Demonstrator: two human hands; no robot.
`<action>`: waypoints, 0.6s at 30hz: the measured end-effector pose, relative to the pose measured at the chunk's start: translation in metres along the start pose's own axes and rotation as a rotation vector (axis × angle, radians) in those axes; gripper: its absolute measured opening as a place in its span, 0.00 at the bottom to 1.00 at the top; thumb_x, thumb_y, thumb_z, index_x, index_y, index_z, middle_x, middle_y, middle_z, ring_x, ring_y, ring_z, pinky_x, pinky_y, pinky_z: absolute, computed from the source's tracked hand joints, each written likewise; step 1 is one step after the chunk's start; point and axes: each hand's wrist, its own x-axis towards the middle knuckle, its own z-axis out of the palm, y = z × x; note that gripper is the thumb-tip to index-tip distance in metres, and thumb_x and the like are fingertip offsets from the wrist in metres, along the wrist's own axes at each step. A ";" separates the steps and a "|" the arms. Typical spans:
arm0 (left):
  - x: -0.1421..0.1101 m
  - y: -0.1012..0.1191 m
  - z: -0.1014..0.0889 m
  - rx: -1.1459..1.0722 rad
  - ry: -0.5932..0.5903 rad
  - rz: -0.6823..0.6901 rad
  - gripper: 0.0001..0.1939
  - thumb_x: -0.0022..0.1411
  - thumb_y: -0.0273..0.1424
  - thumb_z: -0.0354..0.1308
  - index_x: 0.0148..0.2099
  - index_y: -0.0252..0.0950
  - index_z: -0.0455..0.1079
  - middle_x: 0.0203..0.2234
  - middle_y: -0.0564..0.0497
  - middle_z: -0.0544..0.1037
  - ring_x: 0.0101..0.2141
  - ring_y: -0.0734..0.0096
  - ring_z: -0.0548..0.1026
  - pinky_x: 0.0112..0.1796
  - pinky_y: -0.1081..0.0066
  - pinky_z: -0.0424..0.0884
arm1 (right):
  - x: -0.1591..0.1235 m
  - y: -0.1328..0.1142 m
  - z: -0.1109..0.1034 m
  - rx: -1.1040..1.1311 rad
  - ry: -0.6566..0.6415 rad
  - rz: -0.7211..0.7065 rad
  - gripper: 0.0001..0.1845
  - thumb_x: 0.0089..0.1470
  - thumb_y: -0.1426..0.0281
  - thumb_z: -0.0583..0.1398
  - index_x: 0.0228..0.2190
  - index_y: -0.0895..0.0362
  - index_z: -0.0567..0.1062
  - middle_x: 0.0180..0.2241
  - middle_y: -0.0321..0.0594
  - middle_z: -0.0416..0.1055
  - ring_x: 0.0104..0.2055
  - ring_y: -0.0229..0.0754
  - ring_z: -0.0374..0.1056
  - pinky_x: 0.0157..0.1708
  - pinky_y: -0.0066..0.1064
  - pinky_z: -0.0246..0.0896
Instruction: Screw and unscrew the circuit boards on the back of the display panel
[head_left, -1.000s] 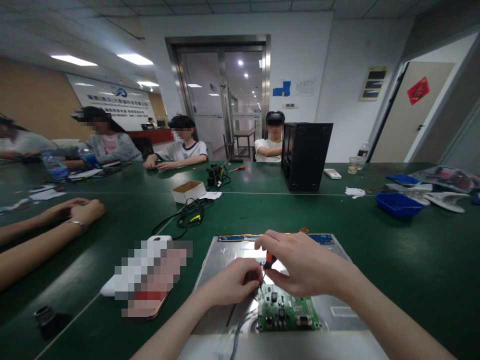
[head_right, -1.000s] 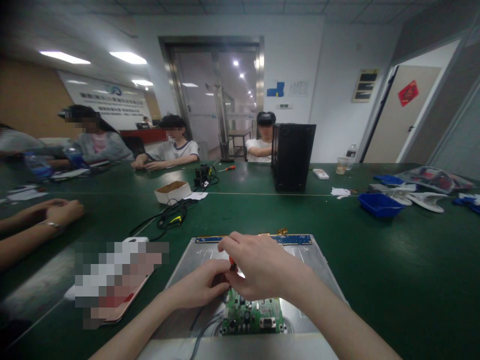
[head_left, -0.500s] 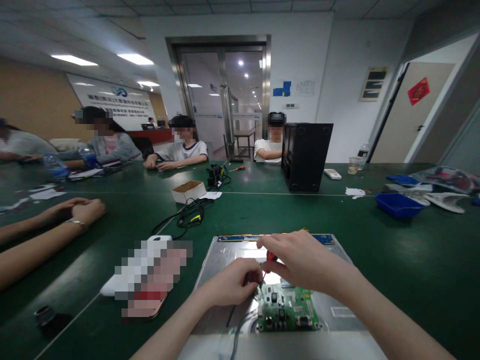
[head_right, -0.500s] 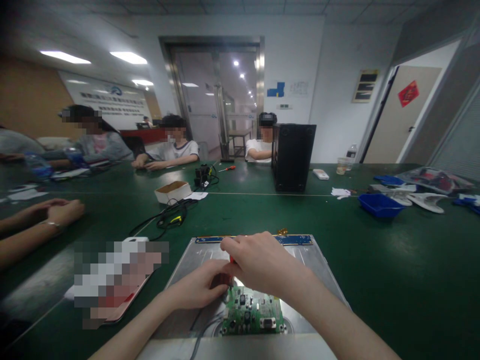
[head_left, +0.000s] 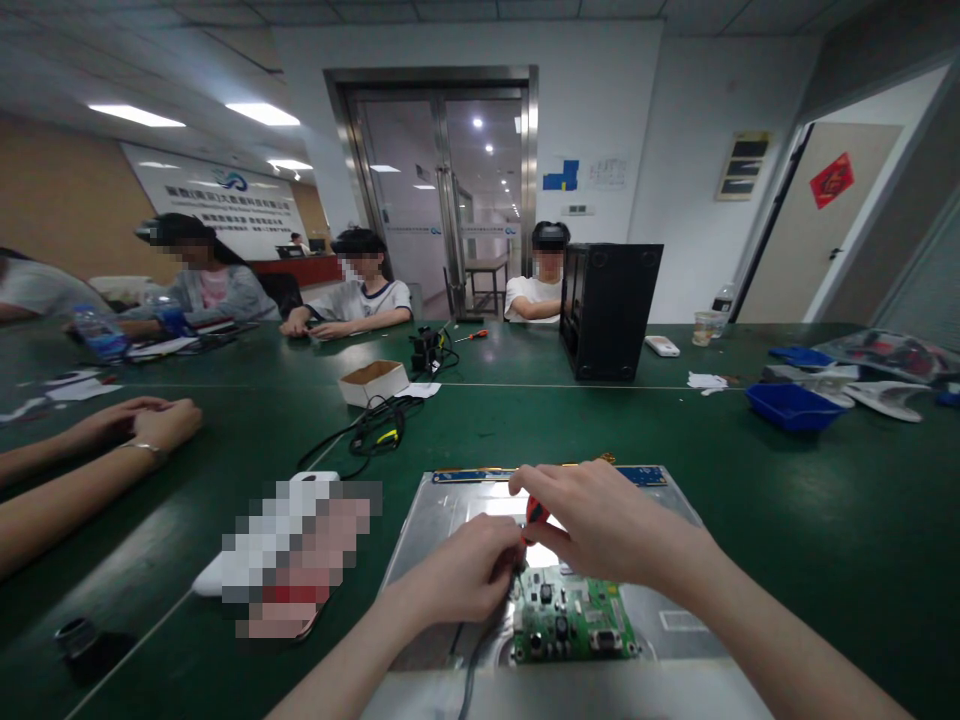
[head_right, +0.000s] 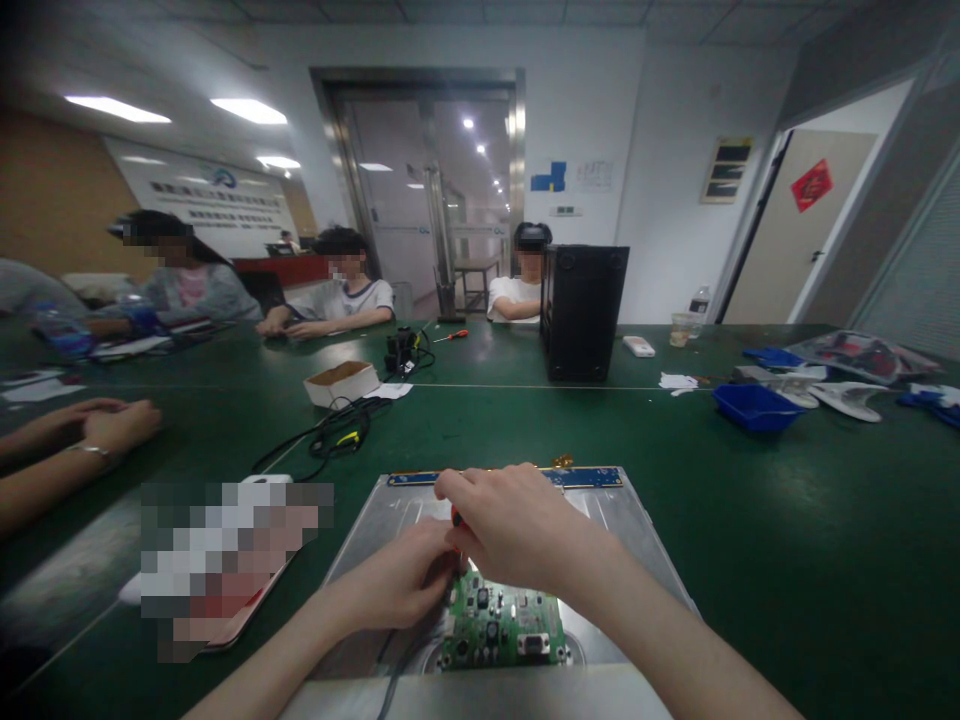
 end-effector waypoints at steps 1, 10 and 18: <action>0.000 0.001 0.000 0.010 0.006 0.010 0.13 0.51 0.18 0.49 0.36 0.36 0.68 0.28 0.52 0.73 0.29 0.68 0.67 0.30 0.71 0.60 | 0.000 0.000 0.000 -0.009 0.003 0.006 0.10 0.57 0.68 0.59 0.42 0.56 0.68 0.36 0.38 0.77 0.32 0.43 0.72 0.23 0.31 0.45; 0.000 -0.002 0.001 -0.002 0.022 0.001 0.12 0.50 0.18 0.49 0.35 0.36 0.67 0.28 0.52 0.74 0.29 0.69 0.68 0.30 0.72 0.60 | -0.002 0.002 0.002 0.036 0.012 -0.016 0.14 0.55 0.71 0.59 0.44 0.56 0.67 0.39 0.40 0.75 0.34 0.42 0.71 0.25 0.31 0.49; -0.001 -0.007 0.007 -0.009 0.031 -0.026 0.13 0.50 0.18 0.49 0.35 0.35 0.68 0.29 0.51 0.74 0.30 0.67 0.69 0.31 0.71 0.61 | -0.001 -0.001 0.002 0.055 0.014 -0.052 0.14 0.54 0.74 0.58 0.45 0.56 0.67 0.39 0.40 0.75 0.35 0.43 0.70 0.27 0.31 0.50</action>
